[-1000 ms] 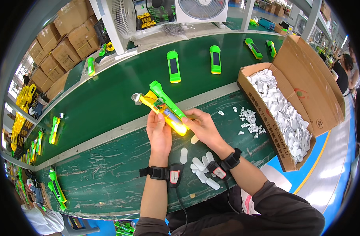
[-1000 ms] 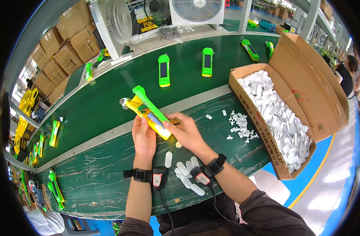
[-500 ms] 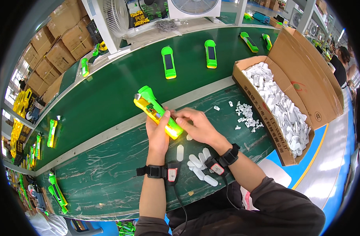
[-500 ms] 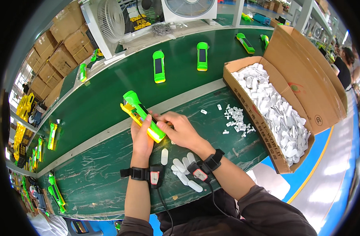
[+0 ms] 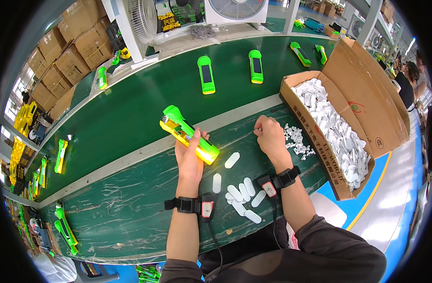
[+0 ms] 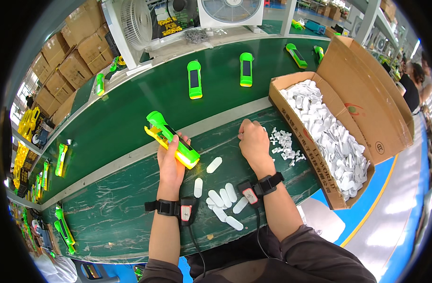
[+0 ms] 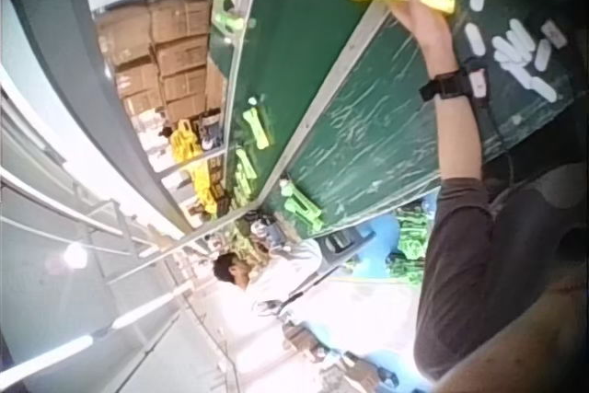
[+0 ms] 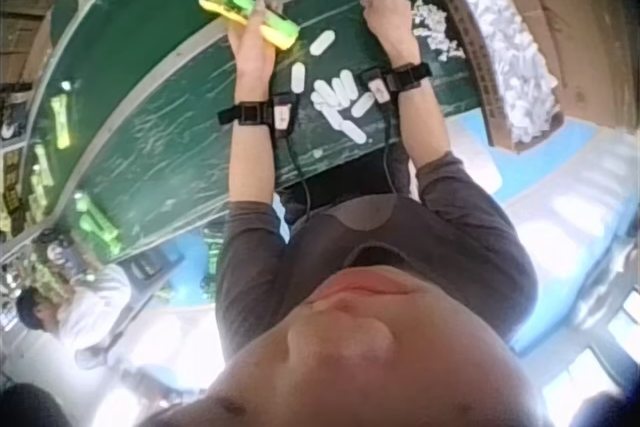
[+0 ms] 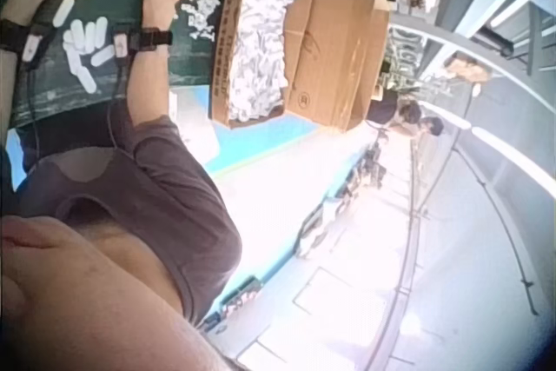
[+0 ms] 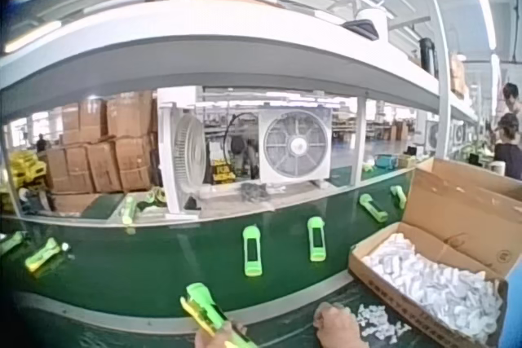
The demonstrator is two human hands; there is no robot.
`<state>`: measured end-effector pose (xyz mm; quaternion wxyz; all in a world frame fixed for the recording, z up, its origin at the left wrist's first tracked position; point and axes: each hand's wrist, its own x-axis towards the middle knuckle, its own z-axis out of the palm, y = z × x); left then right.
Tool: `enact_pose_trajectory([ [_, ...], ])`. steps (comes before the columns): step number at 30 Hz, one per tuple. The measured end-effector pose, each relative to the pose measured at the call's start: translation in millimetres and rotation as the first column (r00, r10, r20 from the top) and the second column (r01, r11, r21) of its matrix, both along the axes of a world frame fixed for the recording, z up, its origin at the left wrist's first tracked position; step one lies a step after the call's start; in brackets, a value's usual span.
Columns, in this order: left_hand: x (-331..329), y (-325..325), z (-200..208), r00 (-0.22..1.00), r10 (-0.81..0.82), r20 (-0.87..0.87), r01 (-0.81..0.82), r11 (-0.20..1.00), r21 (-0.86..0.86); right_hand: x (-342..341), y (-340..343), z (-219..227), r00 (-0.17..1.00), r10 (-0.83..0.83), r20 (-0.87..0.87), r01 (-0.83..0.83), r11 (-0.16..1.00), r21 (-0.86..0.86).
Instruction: Assembling plastic flashlight components and testing them on a factory conveyor belt.
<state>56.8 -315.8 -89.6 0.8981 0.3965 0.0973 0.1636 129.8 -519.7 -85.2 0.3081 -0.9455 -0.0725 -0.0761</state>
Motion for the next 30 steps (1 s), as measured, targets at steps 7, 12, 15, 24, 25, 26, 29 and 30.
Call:
enact_pose_trajectory([
  [7,-0.7,0.5,2.0,1.0,-0.011,-0.003,0.011,1.0,-0.005,-7.7,13.0,11.1,0.899,0.306,0.313,-0.359,0.925,0.126],
  [12,1.0,0.3,0.7,1.0,-0.011,0.004,0.011,1.0,-0.021,-19.8,21.4,24.4,0.647,0.758,-0.079,-0.749,0.652,0.121],
  [15,2.0,-1.3,-1.9,1.0,-0.009,0.004,0.009,1.0,0.004,-18.8,21.1,22.6,0.643,0.766,-0.021,-0.766,0.643,-0.012],
  [24,1.8,0.6,-3.5,1.0,0.003,-0.001,-0.003,1.0,0.011,-20.3,29.9,25.1,0.798,0.603,0.0,-0.57,0.755,0.324],
  [25,2.7,0.0,-4.0,1.0,-0.004,-0.005,0.004,1.0,0.017,-19.7,29.6,22.4,0.799,0.601,-0.002,-0.568,0.756,0.325],
  [26,3.2,-0.6,-5.0,1.0,-0.007,-0.007,0.007,1.0,0.017,-18.4,29.5,18.2,0.798,0.602,-0.03,-0.557,0.756,0.343],
  [29,0.3,1.2,-3.4,1.0,0.006,-0.005,-0.006,1.0,0.021,-27.2,34.3,30.6,0.785,0.617,-0.049,-0.56,0.743,0.366],
  [30,-0.2,2.5,-2.7,1.0,0.0,-0.005,0.0,1.0,0.019,-29.4,36.1,35.2,0.776,0.629,-0.046,-0.57,0.731,0.375],
])
